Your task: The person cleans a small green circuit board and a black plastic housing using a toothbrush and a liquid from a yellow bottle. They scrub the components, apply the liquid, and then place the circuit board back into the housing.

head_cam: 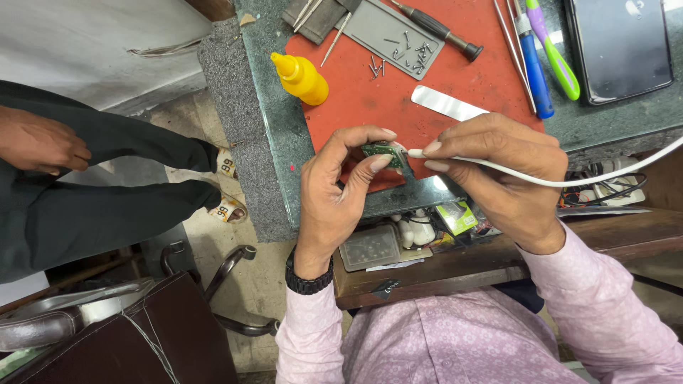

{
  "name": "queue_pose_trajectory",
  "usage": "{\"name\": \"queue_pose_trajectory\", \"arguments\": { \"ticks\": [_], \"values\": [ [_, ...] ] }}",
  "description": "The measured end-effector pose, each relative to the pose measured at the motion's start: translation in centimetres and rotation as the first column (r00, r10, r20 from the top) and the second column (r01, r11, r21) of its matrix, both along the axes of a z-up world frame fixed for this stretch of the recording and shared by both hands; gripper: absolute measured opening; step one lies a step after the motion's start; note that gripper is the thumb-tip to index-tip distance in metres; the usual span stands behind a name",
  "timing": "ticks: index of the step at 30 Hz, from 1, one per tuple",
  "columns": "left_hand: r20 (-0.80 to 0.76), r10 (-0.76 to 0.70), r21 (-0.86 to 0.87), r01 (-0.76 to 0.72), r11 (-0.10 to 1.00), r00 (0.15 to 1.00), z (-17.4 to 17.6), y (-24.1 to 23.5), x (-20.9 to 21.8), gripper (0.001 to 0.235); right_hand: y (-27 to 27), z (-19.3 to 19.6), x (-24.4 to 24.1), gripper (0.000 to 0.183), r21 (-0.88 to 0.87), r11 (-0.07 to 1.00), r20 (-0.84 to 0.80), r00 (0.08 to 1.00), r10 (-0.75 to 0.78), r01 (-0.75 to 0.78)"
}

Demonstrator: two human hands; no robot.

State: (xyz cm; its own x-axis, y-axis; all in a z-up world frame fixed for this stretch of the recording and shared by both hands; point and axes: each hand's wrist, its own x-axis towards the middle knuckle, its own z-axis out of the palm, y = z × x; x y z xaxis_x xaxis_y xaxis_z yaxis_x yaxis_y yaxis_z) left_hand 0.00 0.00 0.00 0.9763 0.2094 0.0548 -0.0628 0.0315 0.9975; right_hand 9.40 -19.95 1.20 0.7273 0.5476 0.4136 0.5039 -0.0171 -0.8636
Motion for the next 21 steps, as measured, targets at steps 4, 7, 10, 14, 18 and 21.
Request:
{"name": "queue_pose_trajectory", "arguments": {
  "ticks": [4,7,10,14,18,21],
  "values": [
    [0.021,0.011,0.055,-0.012,0.998,1.000,0.5,-0.2,0.2,0.020,0.0,0.5,0.1,0.022,-0.027,1.000,0.025,1.000,0.007,-0.007],
    [0.004,0.026,0.113,-0.027,0.993,1.000,0.7,-0.4,0.2,0.019,0.0,0.6,0.2,0.022,-0.044,0.999,0.065,0.998,0.019,-0.016],
    [0.015,0.029,0.127,-0.031,0.991,0.999,0.6,-0.4,0.3,0.019,0.0,0.4,0.3,0.021,-0.057,0.998,0.081,0.997,0.020,-0.015],
    [0.030,0.039,0.168,-0.043,0.985,0.999,0.5,-0.2,0.3,0.017,0.4,0.0,0.2,0.020,-0.055,0.999,0.080,0.997,0.003,0.002],
    [0.021,0.029,0.064,-0.030,0.998,0.999,0.8,-0.3,0.3,0.017,0.6,0.0,0.0,0.018,-0.031,1.000,0.093,0.996,0.000,0.003],
    [-0.013,0.014,0.077,-0.012,0.997,1.000,1.4,-0.5,0.3,0.022,0.2,0.7,0.0,0.012,-0.079,0.997,0.063,0.998,-0.012,0.017]
  ]
}}
